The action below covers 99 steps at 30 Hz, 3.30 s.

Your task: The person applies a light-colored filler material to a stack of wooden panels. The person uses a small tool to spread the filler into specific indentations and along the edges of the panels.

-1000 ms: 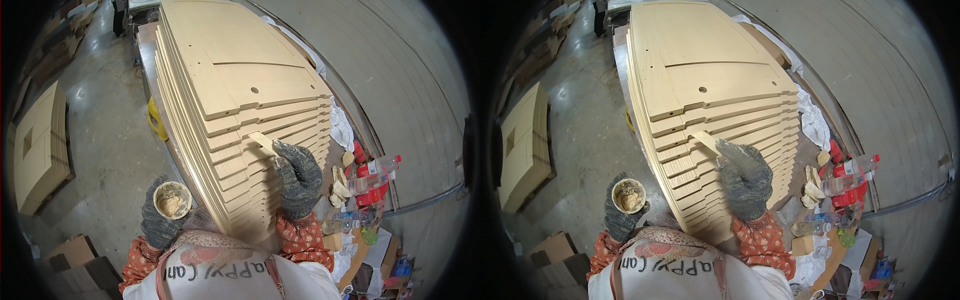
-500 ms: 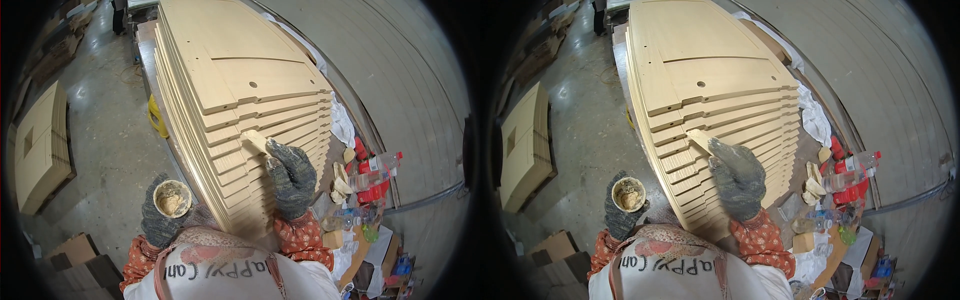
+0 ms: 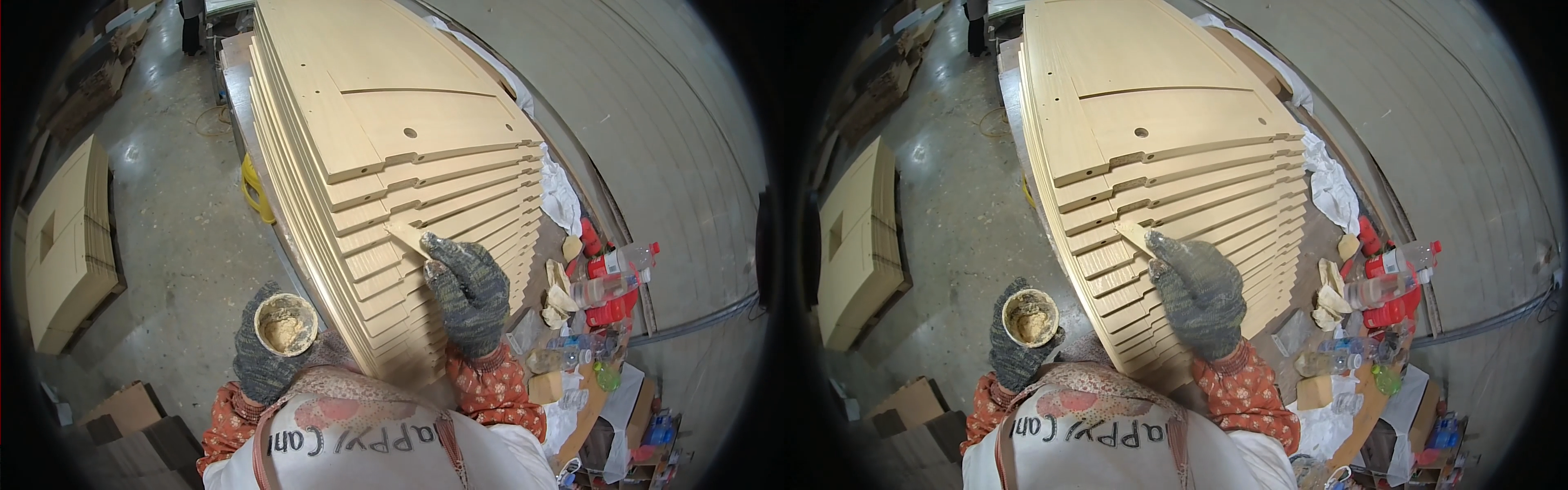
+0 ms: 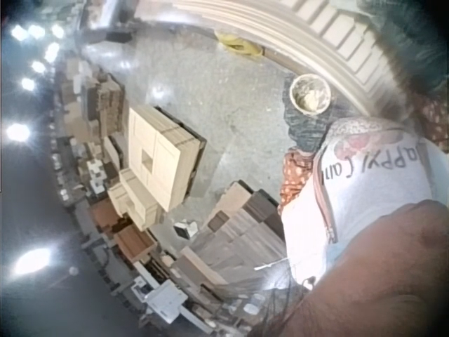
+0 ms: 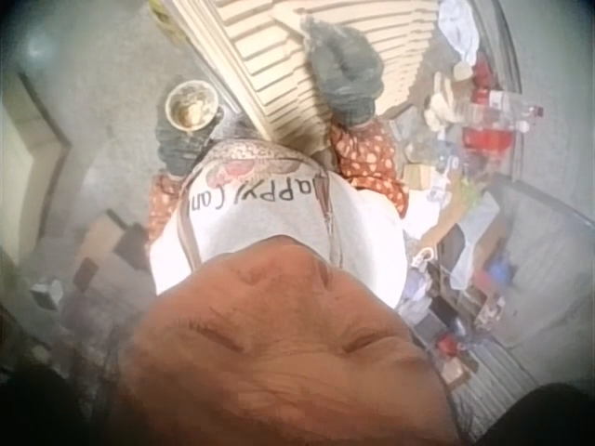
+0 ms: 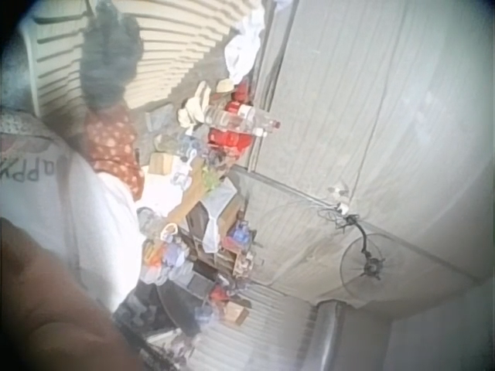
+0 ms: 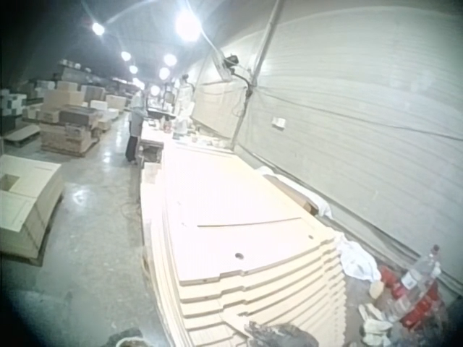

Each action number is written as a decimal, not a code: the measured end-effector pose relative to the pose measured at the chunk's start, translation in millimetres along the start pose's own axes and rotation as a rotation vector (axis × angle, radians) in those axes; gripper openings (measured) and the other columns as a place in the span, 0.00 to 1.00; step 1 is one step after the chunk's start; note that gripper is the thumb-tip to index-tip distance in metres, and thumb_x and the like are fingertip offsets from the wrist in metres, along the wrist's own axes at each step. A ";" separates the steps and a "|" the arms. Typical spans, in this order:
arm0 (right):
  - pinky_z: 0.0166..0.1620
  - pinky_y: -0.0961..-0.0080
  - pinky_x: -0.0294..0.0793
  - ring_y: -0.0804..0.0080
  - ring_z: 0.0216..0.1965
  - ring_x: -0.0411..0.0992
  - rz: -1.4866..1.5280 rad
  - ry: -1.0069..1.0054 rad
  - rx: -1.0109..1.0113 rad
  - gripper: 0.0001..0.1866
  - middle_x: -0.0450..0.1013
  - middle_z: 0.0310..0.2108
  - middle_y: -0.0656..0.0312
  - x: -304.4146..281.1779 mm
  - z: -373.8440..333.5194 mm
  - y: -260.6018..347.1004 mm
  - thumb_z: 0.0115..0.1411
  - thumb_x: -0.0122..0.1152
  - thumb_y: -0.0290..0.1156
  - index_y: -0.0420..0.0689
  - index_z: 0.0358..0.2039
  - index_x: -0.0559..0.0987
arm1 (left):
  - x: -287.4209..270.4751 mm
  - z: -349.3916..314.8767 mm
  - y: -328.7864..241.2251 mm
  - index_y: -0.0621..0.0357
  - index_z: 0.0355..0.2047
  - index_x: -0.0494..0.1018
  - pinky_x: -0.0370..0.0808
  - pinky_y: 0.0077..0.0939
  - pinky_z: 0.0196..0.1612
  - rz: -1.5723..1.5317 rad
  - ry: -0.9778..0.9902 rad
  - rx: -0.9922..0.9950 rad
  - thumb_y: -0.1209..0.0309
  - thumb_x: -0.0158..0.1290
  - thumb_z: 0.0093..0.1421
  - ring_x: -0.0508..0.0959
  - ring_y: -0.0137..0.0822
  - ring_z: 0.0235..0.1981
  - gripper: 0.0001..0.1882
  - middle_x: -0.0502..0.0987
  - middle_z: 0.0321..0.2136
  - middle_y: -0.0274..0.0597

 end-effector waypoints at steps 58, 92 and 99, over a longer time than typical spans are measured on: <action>0.34 0.79 0.73 0.73 0.30 0.74 0.108 -0.028 -0.114 0.11 0.77 0.31 0.57 -4.3 43.4 8.9 0.53 0.59 0.19 0.37 0.38 0.79 | -2.0 -2.4 2.5 0.62 0.52 0.63 0.74 0.28 0.44 0.052 -0.061 0.057 0.70 0.70 0.38 0.75 0.37 0.40 0.40 0.73 0.41 0.46; 0.33 0.73 0.76 0.63 0.33 0.75 -0.039 0.014 -0.149 0.20 0.76 0.37 0.57 -5.6 36.5 -0.6 0.48 0.59 0.15 0.45 0.42 0.77 | -2.1 -3.9 -9.7 0.63 0.53 0.62 0.72 0.29 0.46 0.023 -0.036 0.007 0.71 0.69 0.40 0.74 0.39 0.42 0.40 0.72 0.43 0.48; 0.26 0.85 0.68 0.82 0.23 0.69 0.226 0.010 0.198 0.13 0.76 0.28 0.61 -20.9 24.3 2.9 0.53 0.62 0.28 0.37 0.39 0.80 | -2.0 -4.9 2.8 0.63 0.53 0.61 0.71 0.29 0.47 0.029 0.013 0.031 0.72 0.69 0.39 0.73 0.38 0.43 0.41 0.71 0.45 0.47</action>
Point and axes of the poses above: each hand's wrist, its own z-axis towards the middle knuckle, its own x-axis out of the palm, y = z × x, the point moved 1 cm from there along z, towards the middle knuckle
